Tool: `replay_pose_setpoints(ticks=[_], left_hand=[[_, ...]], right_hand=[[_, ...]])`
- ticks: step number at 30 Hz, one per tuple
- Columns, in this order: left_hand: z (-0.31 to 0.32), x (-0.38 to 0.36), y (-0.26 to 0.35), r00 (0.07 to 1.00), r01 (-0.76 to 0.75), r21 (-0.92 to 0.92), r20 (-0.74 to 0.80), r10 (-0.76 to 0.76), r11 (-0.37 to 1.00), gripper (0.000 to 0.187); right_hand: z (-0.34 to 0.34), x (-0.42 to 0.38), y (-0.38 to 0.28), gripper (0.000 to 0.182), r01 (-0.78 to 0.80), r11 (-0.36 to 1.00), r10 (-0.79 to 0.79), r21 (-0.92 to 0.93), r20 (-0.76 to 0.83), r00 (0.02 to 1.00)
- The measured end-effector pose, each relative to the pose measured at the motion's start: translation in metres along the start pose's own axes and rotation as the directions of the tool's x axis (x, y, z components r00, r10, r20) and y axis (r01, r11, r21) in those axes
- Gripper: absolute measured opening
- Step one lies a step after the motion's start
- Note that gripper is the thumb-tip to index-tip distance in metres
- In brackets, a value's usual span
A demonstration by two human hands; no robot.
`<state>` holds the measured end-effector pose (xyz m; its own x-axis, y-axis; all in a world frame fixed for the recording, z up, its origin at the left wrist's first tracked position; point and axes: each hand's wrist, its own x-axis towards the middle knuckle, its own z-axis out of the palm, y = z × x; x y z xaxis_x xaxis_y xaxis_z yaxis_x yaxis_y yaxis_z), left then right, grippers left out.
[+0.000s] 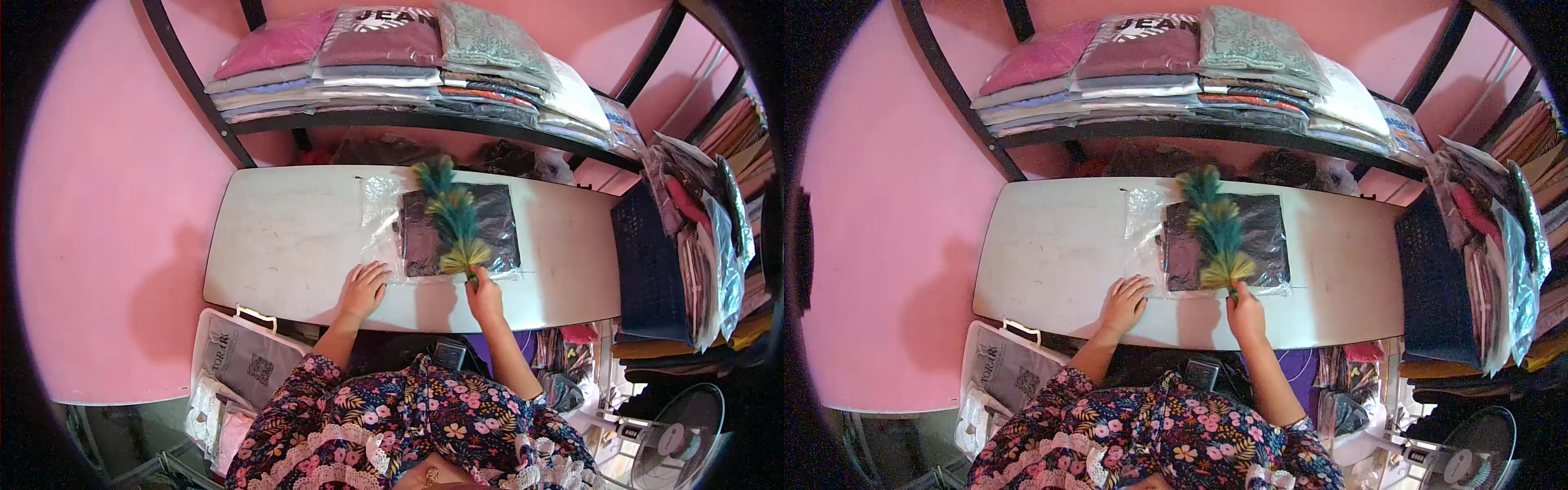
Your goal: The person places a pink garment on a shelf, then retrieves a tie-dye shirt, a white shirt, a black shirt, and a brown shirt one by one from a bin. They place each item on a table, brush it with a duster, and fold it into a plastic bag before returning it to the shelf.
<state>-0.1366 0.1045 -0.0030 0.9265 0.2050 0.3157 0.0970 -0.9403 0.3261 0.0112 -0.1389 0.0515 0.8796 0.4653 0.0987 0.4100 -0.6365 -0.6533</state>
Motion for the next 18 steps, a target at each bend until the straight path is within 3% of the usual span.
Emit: replay_pose_setpoints(ticks=[18], left_hand=[[0.003,0.0,0.0,1.0,0.01,-0.019,0.024,-0.009,1.0,0.03]], right_hand=[[0.017,-0.011,-0.007,0.036,0.153,0.986,-0.163,0.063,0.216,0.963]])
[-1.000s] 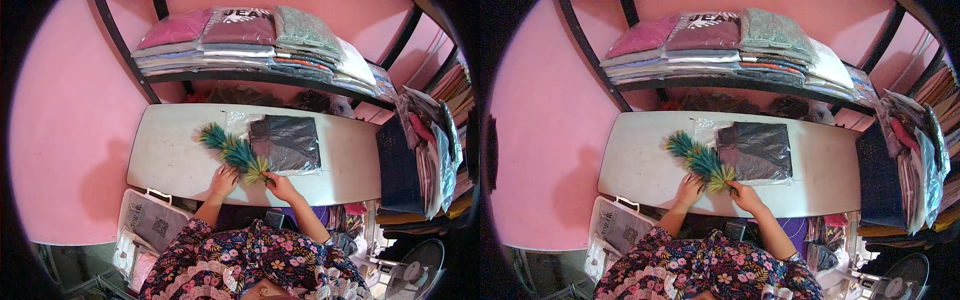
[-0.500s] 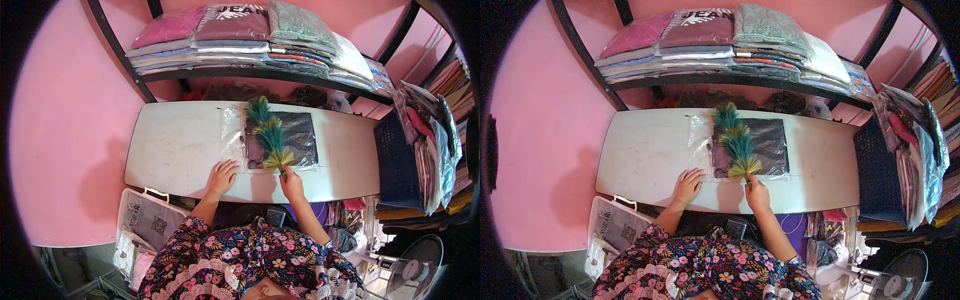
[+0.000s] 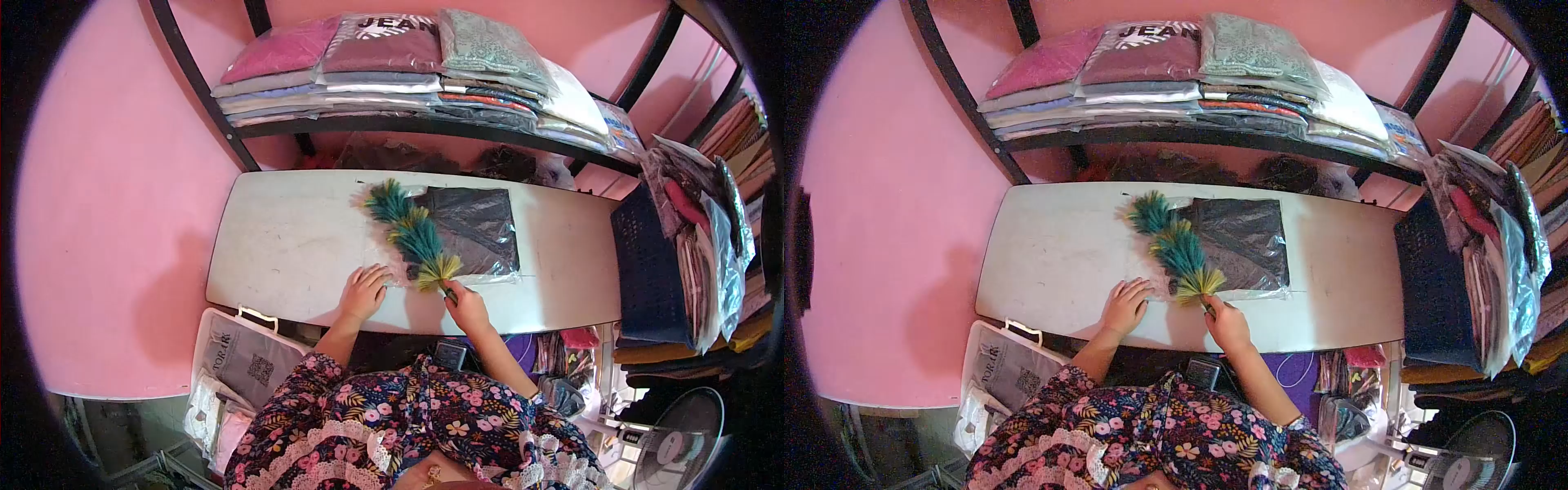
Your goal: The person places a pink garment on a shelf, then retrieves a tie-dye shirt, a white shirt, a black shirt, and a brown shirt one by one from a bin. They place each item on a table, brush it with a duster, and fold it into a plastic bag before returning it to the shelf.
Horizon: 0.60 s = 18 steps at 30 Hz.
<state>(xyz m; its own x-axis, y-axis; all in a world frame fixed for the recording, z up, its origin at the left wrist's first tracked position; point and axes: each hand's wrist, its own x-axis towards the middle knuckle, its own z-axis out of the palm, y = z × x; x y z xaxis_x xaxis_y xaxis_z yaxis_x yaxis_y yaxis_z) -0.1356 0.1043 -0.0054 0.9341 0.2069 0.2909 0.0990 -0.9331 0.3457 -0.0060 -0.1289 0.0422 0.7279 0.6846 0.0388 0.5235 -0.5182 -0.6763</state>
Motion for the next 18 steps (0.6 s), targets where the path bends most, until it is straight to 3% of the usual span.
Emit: replay_pose_setpoints(ticks=[7,18], left_hand=[[0.002,0.0,-0.001,1.0,-0.007,0.01,-0.005,0.007,1.0,0.031],[0.001,-0.001,0.0,1.0,0.012,-0.003,-0.001,-0.012,1.0,0.033]], right_hand=[[-0.001,-0.001,0.002,0.035,0.058,0.998,-0.058,0.013,0.007,0.998],[-0.038,0.007,0.019,0.034,-0.193,0.976,0.172,-0.099,-0.186,0.967]])
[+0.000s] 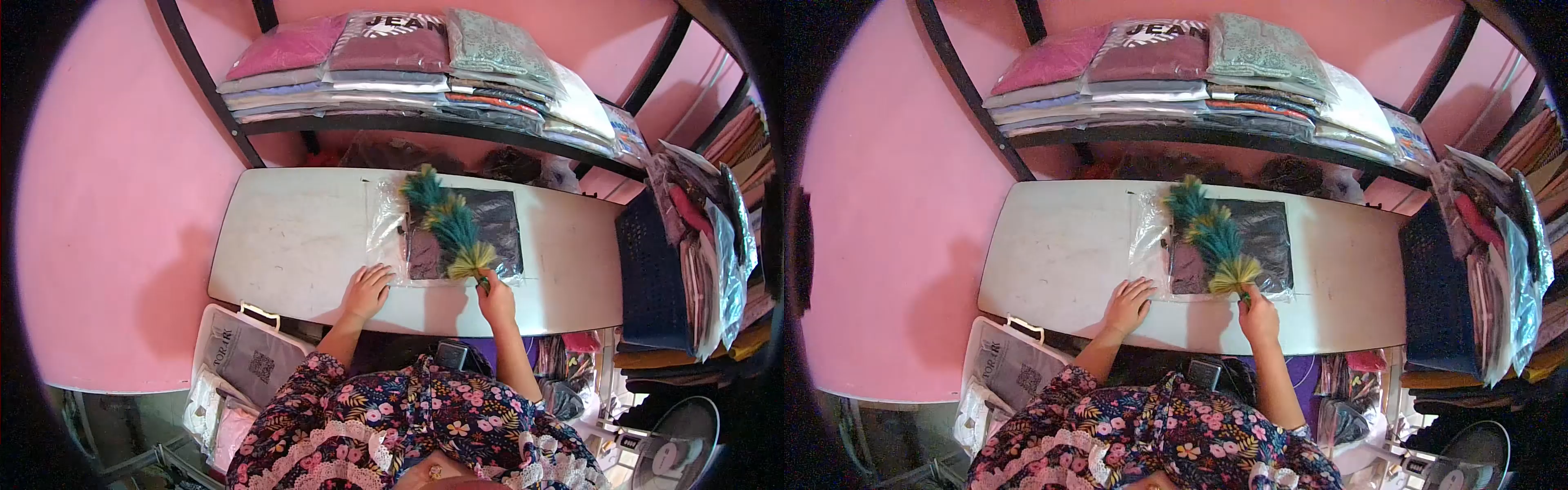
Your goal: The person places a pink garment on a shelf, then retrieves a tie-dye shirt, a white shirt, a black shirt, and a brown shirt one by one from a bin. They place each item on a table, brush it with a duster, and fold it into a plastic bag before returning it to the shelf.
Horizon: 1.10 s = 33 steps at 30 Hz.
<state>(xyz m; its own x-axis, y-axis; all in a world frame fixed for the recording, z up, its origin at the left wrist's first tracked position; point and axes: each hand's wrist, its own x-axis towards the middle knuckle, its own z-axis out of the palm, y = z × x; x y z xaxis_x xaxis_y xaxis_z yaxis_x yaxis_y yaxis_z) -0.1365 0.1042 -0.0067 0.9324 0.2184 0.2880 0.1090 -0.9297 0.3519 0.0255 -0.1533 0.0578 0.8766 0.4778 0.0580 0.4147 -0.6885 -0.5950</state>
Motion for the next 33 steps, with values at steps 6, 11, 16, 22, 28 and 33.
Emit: replay_pose_setpoints(ticks=[6,11,16,22,28,33], left_hand=[[0.0,0.001,0.0,1.0,-0.003,-0.003,-0.002,0.003,1.0,0.033],[0.001,0.001,0.0,1.0,-0.01,0.011,-0.006,0.01,1.0,0.034],[0.0,0.002,0.001,1.0,-0.003,-0.011,-0.012,0.003,1.0,0.034],[-0.001,0.003,0.004,0.999,-0.019,0.02,-0.047,0.02,1.0,0.03],[-0.002,0.003,0.004,0.999,-0.012,0.019,-0.037,0.013,1.0,0.03],[-0.003,0.003,0.004,1.0,-0.003,0.003,-0.009,0.003,1.0,0.034]], right_hand=[[-0.013,0.008,0.021,0.035,-0.186,0.975,0.177,-0.121,-0.081,0.981],[-0.028,0.009,0.053,0.036,-0.255,0.956,0.231,-0.147,-0.162,0.959],[-0.034,0.005,0.064,0.036,-0.294,0.945,0.253,-0.142,-0.25,0.935],[-0.021,-0.006,0.06,0.034,-0.221,0.975,0.203,-0.028,-0.297,0.933],[0.005,-0.031,0.041,0.037,0.029,0.992,-0.006,0.125,-0.178,0.984],[0.004,-0.034,0.049,0.036,-0.001,0.995,0.015,0.098,-0.142,0.99]])
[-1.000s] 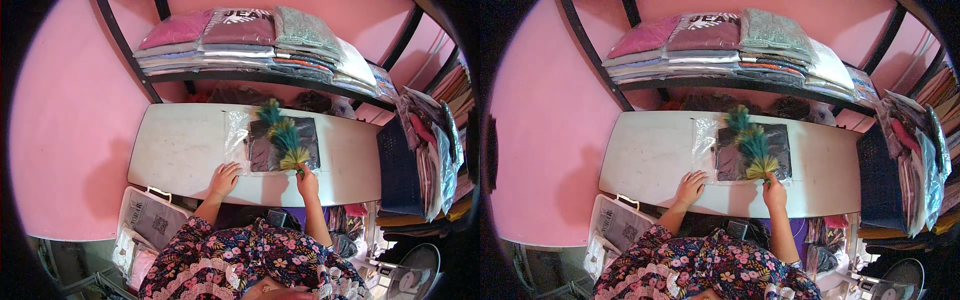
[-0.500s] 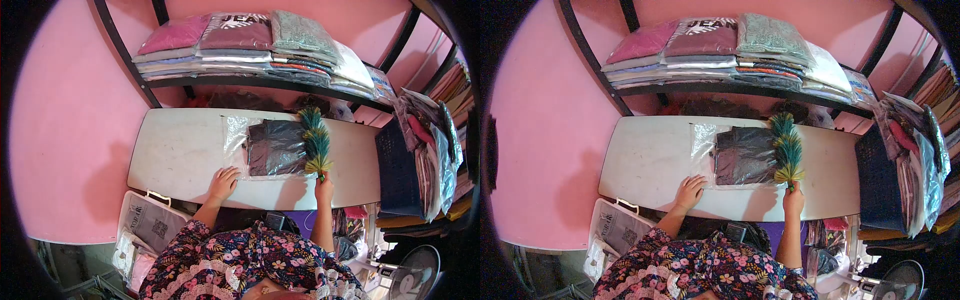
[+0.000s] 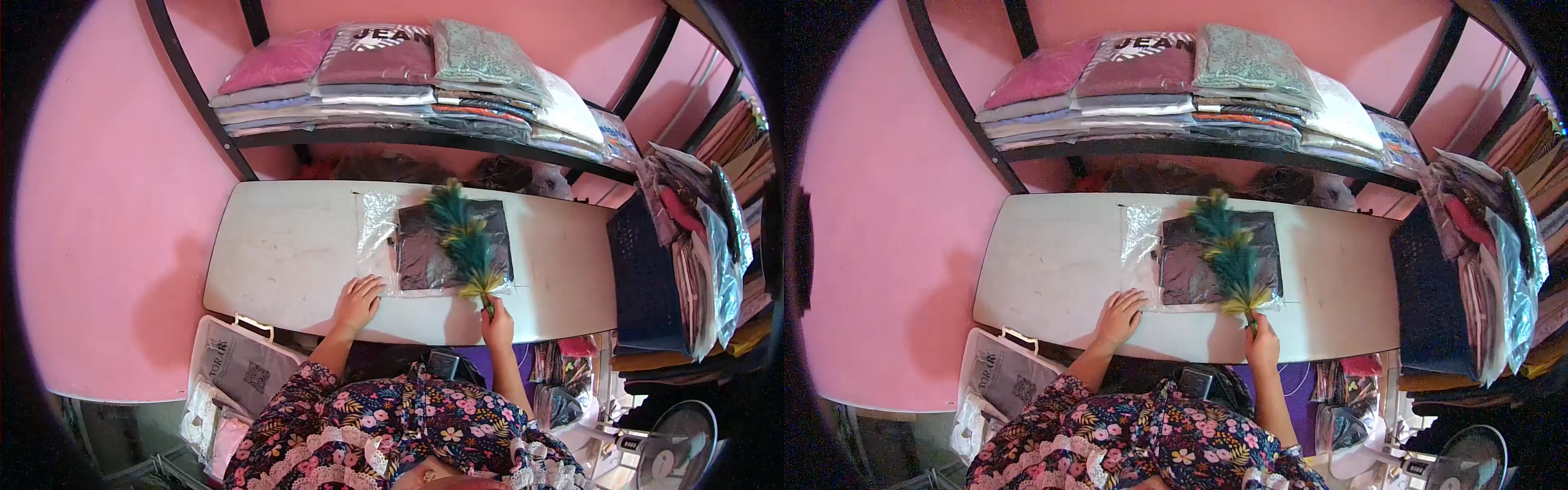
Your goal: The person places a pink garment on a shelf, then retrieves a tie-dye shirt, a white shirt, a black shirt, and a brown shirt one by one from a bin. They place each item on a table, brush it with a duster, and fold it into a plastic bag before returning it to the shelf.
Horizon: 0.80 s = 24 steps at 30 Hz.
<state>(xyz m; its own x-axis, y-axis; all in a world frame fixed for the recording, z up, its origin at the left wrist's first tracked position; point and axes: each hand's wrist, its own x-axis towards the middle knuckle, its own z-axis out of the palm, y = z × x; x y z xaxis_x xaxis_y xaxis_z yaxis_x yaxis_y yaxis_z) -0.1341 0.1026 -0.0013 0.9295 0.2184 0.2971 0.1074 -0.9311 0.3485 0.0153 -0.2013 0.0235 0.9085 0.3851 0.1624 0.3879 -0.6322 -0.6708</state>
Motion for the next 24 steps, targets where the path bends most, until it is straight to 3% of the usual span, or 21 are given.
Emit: replay_pose_setpoints(ticks=[2,6,8,9,11,12,16,20,24], left_hand=[[0.0,0.001,0.002,1.0,0.0,0.002,0.008,0.0,1.0,0.034],[-0.002,-0.001,0.0,1.0,0.009,0.001,-0.007,-0.009,1.0,0.033],[0.0,0.001,0.002,1.0,-0.005,-0.016,-0.012,0.005,1.0,0.033],[0.002,0.001,0.0,1.0,-0.006,-0.002,-0.01,0.006,1.0,0.033],[0.005,0.001,-0.002,1.0,-0.007,0.004,-0.013,0.007,1.0,0.032],[0.005,0.002,0.0,1.0,-0.01,-0.008,-0.011,0.01,1.0,0.032],[-0.002,0.0,-0.001,0.999,0.023,-0.008,0.022,-0.023,1.0,0.032],[0.001,0.0,-0.002,1.0,0.002,0.017,-0.003,-0.002,1.0,0.032],[0.001,0.0,-0.002,1.0,-0.002,0.027,-0.013,0.003,1.0,0.031]], right_hand=[[-0.007,0.002,0.009,0.036,-0.109,0.991,0.105,-0.079,-0.053,0.993],[-0.019,0.005,0.028,0.033,-0.168,0.986,0.166,0.011,-0.226,0.96],[-0.022,0.001,0.025,0.033,-0.202,0.976,0.216,0.085,-0.199,0.956],[-0.017,-0.002,0.031,0.032,-0.122,0.988,0.142,0.098,-0.231,0.963],[-0.009,-0.01,0.03,0.033,-0.181,0.979,0.191,0.088,-0.117,0.975],[-0.002,-0.015,0.029,0.031,-0.075,0.994,0.083,0.073,-0.115,0.99],[0.006,-0.031,0.008,0.032,0.088,0.994,-0.095,0.068,0.093,0.991],[0.008,-0.032,0.012,0.032,0.026,0.999,-0.03,0.038,0.095,0.995],[-0.001,-0.022,0.028,0.034,-0.066,0.998,0.066,-0.01,0.001,0.998]])
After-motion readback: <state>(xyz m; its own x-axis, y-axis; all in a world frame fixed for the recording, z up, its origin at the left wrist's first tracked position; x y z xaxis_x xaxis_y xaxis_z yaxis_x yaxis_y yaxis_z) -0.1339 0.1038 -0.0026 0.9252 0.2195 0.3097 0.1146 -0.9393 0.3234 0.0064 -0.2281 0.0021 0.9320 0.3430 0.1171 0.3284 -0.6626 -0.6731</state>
